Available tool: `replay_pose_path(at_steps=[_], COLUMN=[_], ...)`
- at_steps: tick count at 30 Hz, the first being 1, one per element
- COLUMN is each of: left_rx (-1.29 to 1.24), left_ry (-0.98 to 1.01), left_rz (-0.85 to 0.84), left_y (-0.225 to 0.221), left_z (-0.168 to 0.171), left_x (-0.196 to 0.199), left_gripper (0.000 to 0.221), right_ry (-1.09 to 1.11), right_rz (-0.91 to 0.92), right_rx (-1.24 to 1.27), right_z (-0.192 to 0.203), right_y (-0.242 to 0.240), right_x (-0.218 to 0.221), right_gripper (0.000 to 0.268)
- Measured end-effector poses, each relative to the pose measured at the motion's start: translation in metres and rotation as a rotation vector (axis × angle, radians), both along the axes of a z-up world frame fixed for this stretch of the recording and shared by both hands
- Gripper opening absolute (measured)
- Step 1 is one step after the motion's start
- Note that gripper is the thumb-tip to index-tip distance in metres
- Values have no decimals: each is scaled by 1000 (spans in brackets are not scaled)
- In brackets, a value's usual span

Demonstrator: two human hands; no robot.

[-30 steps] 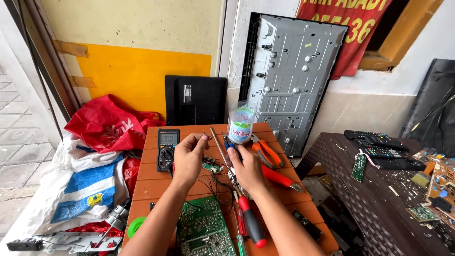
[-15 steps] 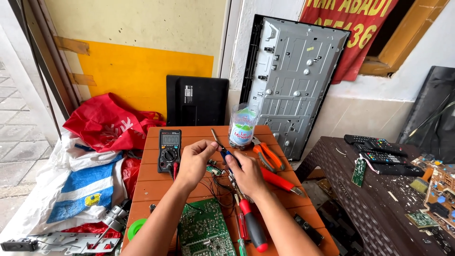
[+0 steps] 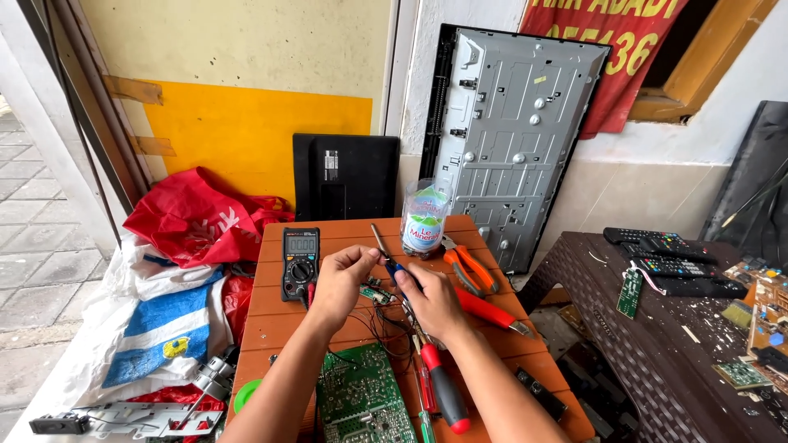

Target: Repairing a circuit board using a soldering iron and multimeter for diagnostics.

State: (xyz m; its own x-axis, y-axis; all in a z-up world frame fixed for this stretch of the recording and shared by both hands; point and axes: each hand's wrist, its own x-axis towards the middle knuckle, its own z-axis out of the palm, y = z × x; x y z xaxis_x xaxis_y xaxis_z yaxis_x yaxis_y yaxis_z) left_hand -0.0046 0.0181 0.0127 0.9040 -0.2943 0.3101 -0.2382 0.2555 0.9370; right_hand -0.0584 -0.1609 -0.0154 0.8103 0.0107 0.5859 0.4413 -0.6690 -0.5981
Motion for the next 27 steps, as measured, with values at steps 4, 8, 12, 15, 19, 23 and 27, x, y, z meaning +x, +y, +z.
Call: replay_pose_path(at_steps=[4, 8, 12, 15, 19, 23, 27], left_rx=[3, 15, 27, 4, -29, 8, 103], left_ry=[-2, 3, -8, -18, -86, -154, -217], left_rz=[1, -8, 0, 35, 108, 132, 55], left_y=[-2, -2, -5, -11, -21, -17, -19], left_z=[-5, -3, -7, -8, -6, 5, 9], left_x=[4, 3, 5, 0, -2, -5, -36], left_gripper=[23, 23, 24, 24, 25, 26, 19], right_ry=[24, -1, -45, -115, -189, -246, 17], right_rz=[14, 2, -59, -156, -293, -328, -465], right_rx=[29, 5, -39, -97, -134, -153, 194], right_z=[-4, -2, -2, 4, 8, 12, 45], right_y=[-5, -5, -5, -2, 1, 4, -7], right_x=[4, 0, 2, 1, -1, -3, -10], right_gripper=[52, 50, 49, 50, 53, 53, 56])
